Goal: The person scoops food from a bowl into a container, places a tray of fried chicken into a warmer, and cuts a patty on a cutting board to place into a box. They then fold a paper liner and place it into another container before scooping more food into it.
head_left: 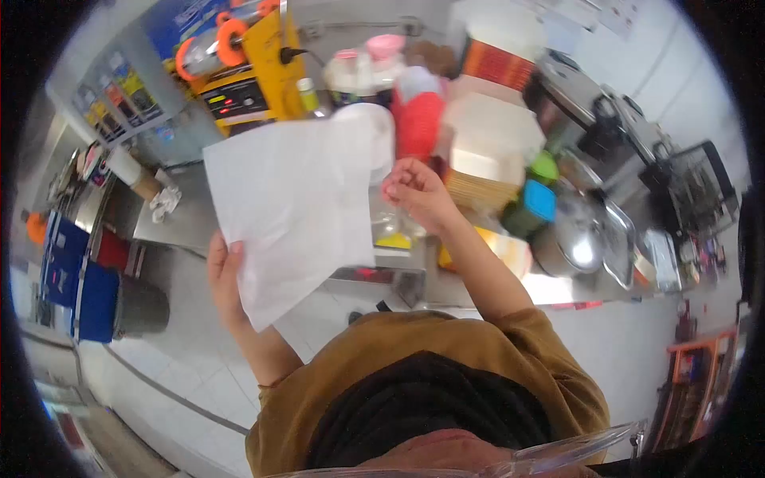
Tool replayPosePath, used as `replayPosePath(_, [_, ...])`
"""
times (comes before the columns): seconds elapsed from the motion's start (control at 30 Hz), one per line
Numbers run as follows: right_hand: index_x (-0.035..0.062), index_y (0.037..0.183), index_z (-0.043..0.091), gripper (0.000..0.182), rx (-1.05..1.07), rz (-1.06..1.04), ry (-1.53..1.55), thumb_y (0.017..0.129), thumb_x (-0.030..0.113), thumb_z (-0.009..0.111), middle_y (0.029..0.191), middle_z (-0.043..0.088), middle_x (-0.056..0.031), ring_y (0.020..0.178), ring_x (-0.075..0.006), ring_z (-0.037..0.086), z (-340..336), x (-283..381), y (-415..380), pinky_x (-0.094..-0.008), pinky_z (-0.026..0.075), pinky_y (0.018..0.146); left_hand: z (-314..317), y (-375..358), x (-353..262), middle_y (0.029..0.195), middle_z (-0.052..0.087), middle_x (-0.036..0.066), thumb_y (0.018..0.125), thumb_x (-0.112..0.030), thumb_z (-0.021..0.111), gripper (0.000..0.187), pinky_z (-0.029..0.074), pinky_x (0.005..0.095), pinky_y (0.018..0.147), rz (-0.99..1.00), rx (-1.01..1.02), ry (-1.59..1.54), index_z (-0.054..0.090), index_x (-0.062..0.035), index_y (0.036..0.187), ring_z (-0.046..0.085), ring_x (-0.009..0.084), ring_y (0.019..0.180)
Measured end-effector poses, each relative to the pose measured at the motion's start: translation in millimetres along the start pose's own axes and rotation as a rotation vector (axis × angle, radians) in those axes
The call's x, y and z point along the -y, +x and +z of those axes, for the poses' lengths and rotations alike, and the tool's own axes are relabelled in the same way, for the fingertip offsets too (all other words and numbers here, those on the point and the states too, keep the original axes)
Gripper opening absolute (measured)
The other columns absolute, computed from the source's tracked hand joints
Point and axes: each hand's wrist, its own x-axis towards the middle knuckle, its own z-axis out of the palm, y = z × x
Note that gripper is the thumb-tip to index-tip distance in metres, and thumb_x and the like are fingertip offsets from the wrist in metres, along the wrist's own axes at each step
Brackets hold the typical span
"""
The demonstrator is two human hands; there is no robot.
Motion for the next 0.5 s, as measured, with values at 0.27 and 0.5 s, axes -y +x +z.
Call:
replayPosePath(0.27, [0.0143,0.143,0.015,0.082,-0.309,0.201,-0.052,0.081,0.033,0.066,0.141,0.029,-0.0128,0.123,-0.0247,0.036,-102.6,38.8,-196.0,-0.0427,0.032,0.1,193.9,-80.9,52.6,0.121,0.052,0.019,0.081,-0.01,0.054,0.049,0.041,0.0396,0.095,-0.336,0.474,-0.675,0.04,0.0063,0.125,0.052,0.0296,0.111])
replayPosePath(0.5, [0.0183,0.144,0.006,0.085,-0.089,0.059,0.345,0.083,0.048,0.057,0.144,0.028,-0.0104,0.129,-0.0257,0.03,-132.2,77.5,-336.7,-0.0498,0.026,0.102,325.9,-139.2,100.8,0.119,0.054,0.016,0.082,-0.025,0.051,0.049,0.04,0.0404,0.095,-0.764,0.704,-0.812,0.045,0.0025,0.122,0.053,0.0287,0.107])
